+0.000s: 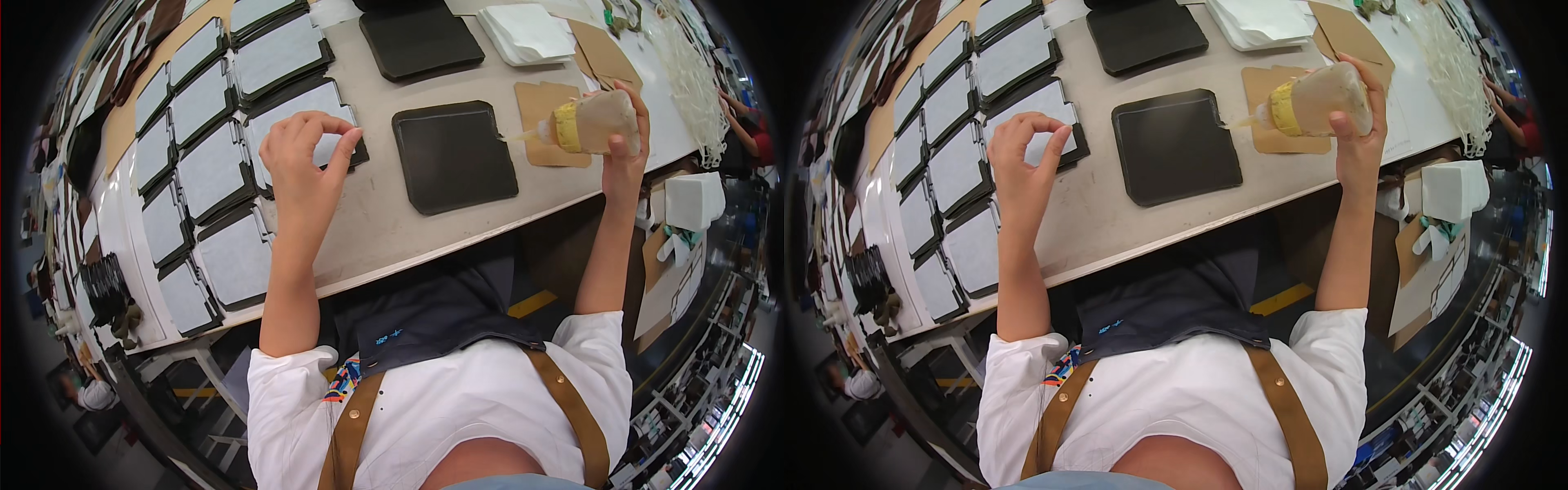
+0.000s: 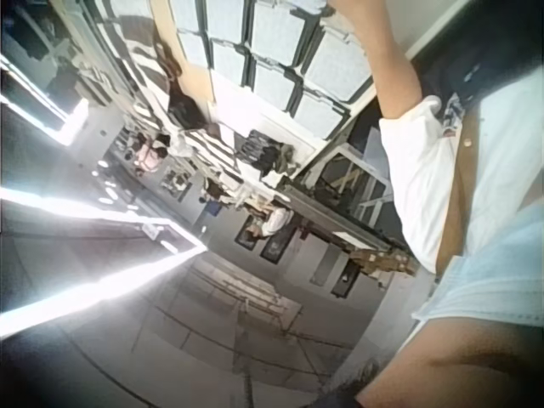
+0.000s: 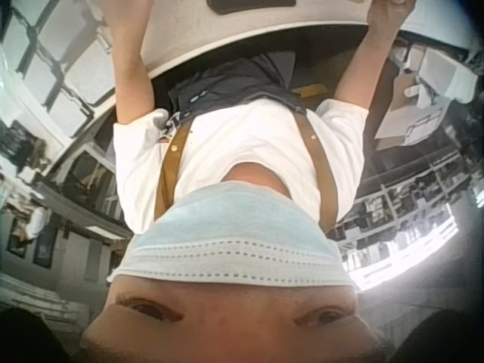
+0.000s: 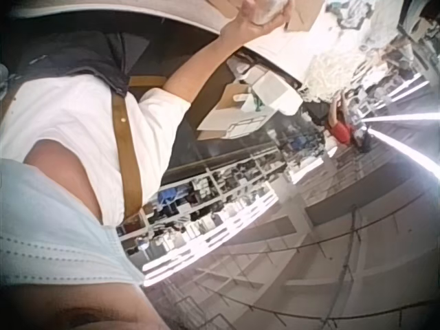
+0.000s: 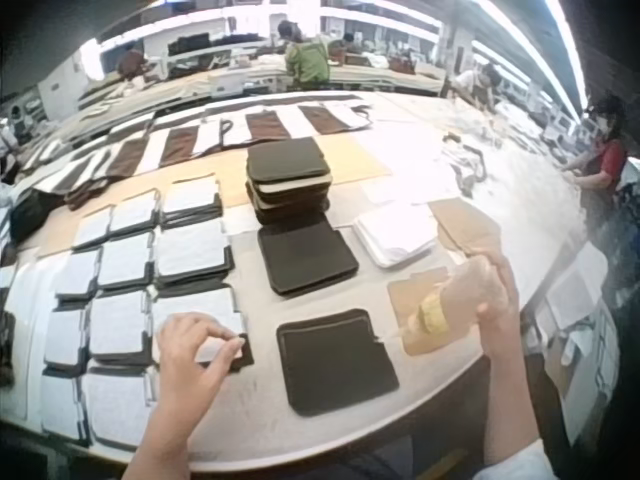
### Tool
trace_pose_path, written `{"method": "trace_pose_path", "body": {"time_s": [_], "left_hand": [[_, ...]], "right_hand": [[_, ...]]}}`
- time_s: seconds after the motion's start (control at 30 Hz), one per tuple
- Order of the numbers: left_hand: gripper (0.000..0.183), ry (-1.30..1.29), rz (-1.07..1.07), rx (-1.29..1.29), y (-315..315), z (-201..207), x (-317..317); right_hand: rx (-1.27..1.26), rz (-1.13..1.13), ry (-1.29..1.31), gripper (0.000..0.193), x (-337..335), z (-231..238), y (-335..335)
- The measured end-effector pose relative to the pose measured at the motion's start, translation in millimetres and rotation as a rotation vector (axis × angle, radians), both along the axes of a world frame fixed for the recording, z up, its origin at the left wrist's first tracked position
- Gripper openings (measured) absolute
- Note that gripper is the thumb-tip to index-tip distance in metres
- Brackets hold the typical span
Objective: The person repeatedly applies glue to the edges of black rectangular pads using a squeeze bottle, then places a white fabric insert on top and presses it down. The finished units are stacked on the left side of the table. The process is repeated for multiple units throughout the clip.
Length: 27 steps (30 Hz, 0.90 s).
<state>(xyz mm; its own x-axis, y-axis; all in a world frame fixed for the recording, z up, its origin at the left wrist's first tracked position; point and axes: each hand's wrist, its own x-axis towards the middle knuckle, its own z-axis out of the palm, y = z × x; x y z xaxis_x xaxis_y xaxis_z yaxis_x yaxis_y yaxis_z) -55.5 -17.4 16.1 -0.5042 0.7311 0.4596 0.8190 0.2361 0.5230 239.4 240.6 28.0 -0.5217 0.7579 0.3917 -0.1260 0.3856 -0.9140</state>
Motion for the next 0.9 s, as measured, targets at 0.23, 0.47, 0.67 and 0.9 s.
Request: {"method": "trace_pose_path", "body": {"time_s": [0.23, 0.47, 0.67, 0.9], "left_hand": [[0.015, -0.034, -0.002, 0.02, 0, -1, -1], [0.015, 0.002, 0.014, 0.016, 1, 0, 0], [0.016, 0.005, 0.014, 0.006, 1, 0, 0], [0.016, 0.0, 0.016, -0.001, 1, 0, 0]], "right_hand": [[0.001, -0.017, -0.014, 0.086, 9, -1, -5], [-0.009, -0.025, -0.042, 0.091, 13, -1, -13], [-0.017, -0.017, -0.06, 0.095, 8, -1, -15], [-0.007, -0.001, -0.11, 0.101, 18, -5, -14]]}}
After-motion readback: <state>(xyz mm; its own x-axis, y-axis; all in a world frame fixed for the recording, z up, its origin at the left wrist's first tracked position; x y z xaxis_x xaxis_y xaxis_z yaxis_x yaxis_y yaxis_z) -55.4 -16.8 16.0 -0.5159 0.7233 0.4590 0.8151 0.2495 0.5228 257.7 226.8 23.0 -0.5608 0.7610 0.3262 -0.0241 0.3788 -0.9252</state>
